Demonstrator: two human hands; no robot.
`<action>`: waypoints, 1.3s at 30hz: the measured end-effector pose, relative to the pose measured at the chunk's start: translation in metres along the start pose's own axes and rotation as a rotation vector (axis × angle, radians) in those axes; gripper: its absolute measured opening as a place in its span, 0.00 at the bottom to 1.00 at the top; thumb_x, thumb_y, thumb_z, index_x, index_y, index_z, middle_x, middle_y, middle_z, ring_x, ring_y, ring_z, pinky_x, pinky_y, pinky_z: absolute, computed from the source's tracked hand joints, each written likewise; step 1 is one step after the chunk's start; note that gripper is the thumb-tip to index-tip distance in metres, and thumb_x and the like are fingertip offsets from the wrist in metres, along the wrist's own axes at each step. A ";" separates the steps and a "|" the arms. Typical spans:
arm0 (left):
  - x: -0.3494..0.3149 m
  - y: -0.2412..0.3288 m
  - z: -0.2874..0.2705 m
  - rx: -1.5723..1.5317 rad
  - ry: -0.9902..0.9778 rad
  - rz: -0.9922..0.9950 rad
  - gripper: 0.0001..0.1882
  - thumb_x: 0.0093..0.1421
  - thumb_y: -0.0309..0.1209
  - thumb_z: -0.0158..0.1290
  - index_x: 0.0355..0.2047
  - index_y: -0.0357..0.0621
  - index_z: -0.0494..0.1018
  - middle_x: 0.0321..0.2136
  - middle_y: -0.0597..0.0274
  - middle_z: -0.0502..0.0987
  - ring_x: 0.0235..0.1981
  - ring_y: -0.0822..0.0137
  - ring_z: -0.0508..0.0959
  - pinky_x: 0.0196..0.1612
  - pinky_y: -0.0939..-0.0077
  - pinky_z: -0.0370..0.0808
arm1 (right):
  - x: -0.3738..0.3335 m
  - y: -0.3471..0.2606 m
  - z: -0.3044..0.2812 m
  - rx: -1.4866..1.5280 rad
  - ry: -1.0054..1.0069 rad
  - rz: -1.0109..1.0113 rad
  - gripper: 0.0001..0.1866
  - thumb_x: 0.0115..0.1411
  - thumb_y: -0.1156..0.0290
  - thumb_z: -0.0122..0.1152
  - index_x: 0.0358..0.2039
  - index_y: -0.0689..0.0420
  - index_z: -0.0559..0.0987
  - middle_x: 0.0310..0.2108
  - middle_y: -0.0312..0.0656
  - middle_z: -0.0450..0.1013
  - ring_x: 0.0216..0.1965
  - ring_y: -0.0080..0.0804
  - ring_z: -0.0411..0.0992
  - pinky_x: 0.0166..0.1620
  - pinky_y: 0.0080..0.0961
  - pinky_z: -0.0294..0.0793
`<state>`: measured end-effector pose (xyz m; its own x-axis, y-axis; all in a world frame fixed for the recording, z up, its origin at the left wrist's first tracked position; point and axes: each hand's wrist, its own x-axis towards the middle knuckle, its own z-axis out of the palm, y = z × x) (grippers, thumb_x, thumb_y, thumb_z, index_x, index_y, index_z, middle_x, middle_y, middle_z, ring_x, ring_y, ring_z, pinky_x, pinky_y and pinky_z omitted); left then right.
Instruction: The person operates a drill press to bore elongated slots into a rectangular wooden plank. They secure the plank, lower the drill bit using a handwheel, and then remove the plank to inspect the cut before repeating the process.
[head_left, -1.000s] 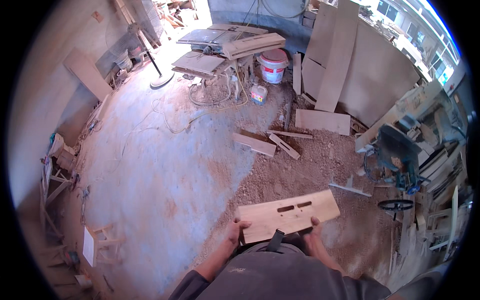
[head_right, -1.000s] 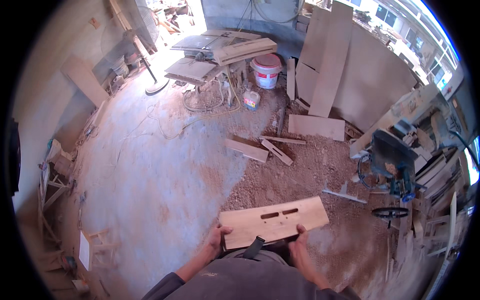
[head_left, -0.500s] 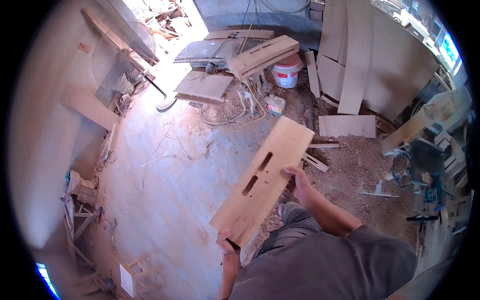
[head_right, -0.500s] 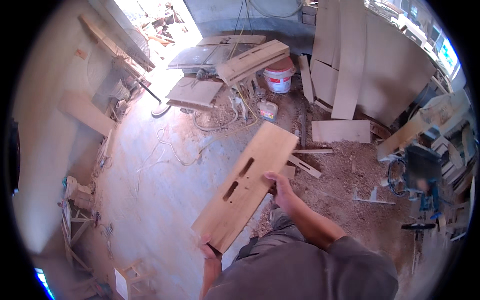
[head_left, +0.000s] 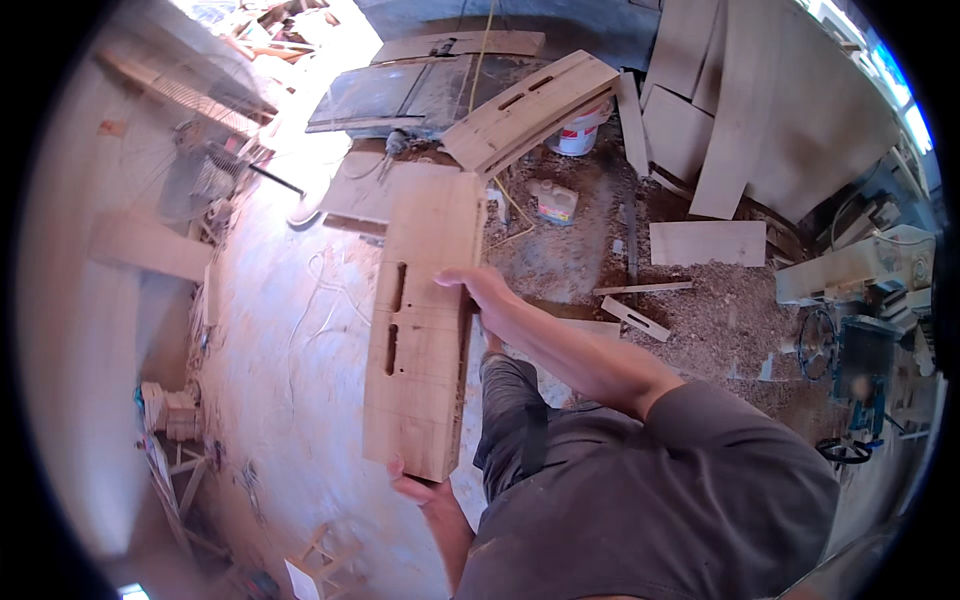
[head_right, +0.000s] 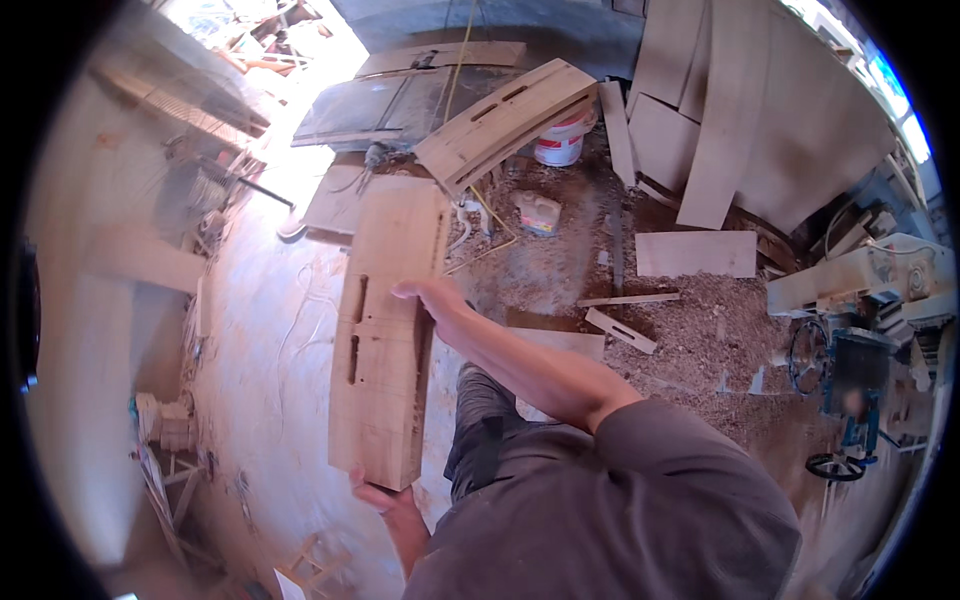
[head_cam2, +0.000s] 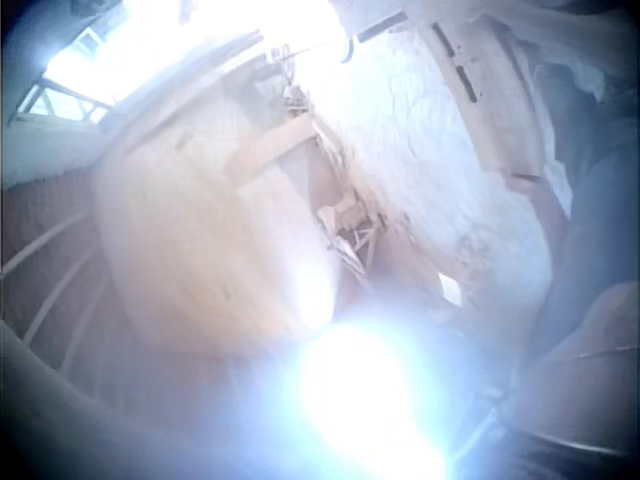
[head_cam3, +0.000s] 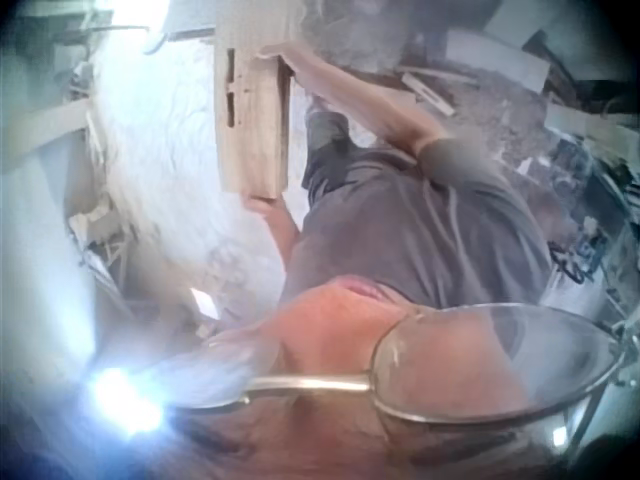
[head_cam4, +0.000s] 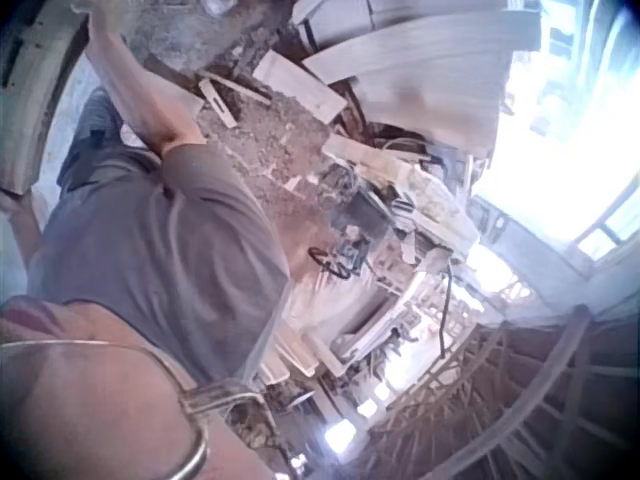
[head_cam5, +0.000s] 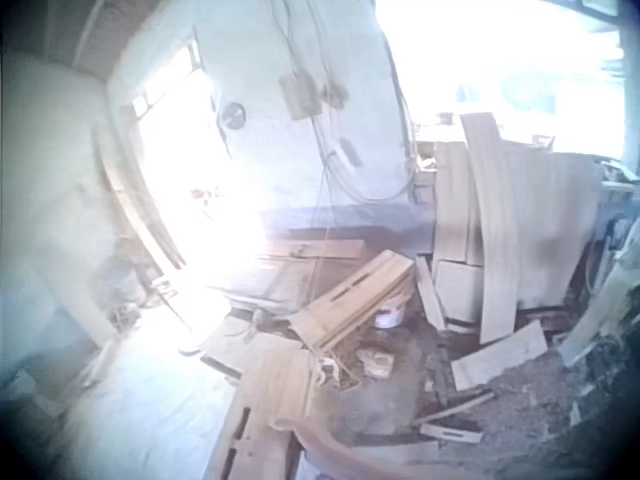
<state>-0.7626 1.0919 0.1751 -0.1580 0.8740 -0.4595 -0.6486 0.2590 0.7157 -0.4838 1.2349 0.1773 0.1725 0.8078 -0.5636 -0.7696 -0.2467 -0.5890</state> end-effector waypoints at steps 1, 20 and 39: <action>0.022 0.001 0.023 0.018 0.005 0.005 0.44 0.47 0.44 0.53 0.64 0.42 0.58 0.58 0.49 0.67 0.57 0.45 0.70 0.55 0.45 0.72 | 0.027 -0.013 0.009 0.013 0.012 0.014 0.20 0.45 0.71 0.70 0.39 0.67 0.78 0.38 0.45 0.76 0.40 0.35 0.74 0.47 0.29 0.71; 0.448 -0.019 0.299 0.077 -0.176 -0.333 0.37 0.49 0.31 0.51 0.62 0.39 0.60 0.56 0.52 0.70 0.58 0.48 0.70 0.60 0.48 0.70 | 0.252 -0.235 0.068 -0.422 0.254 -0.405 0.23 0.56 0.73 0.60 0.52 0.65 0.73 0.46 0.47 0.73 0.49 0.36 0.70 0.53 0.29 0.69; 0.451 -0.150 0.301 0.219 -0.454 -1.061 0.22 0.62 0.37 0.55 0.52 0.38 0.69 0.49 0.58 0.74 0.54 0.56 0.71 0.60 0.60 0.67 | 0.305 -0.126 -0.124 0.397 0.651 -0.390 0.23 0.49 0.68 0.68 0.47 0.56 0.75 0.39 0.37 0.76 0.40 0.31 0.76 0.43 0.28 0.77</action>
<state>-0.5128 1.5713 0.0189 0.6933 0.2331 -0.6819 -0.1470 0.9721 0.1829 -0.2579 1.4456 0.0077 0.6949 0.2974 -0.6548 -0.7192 0.2888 -0.6320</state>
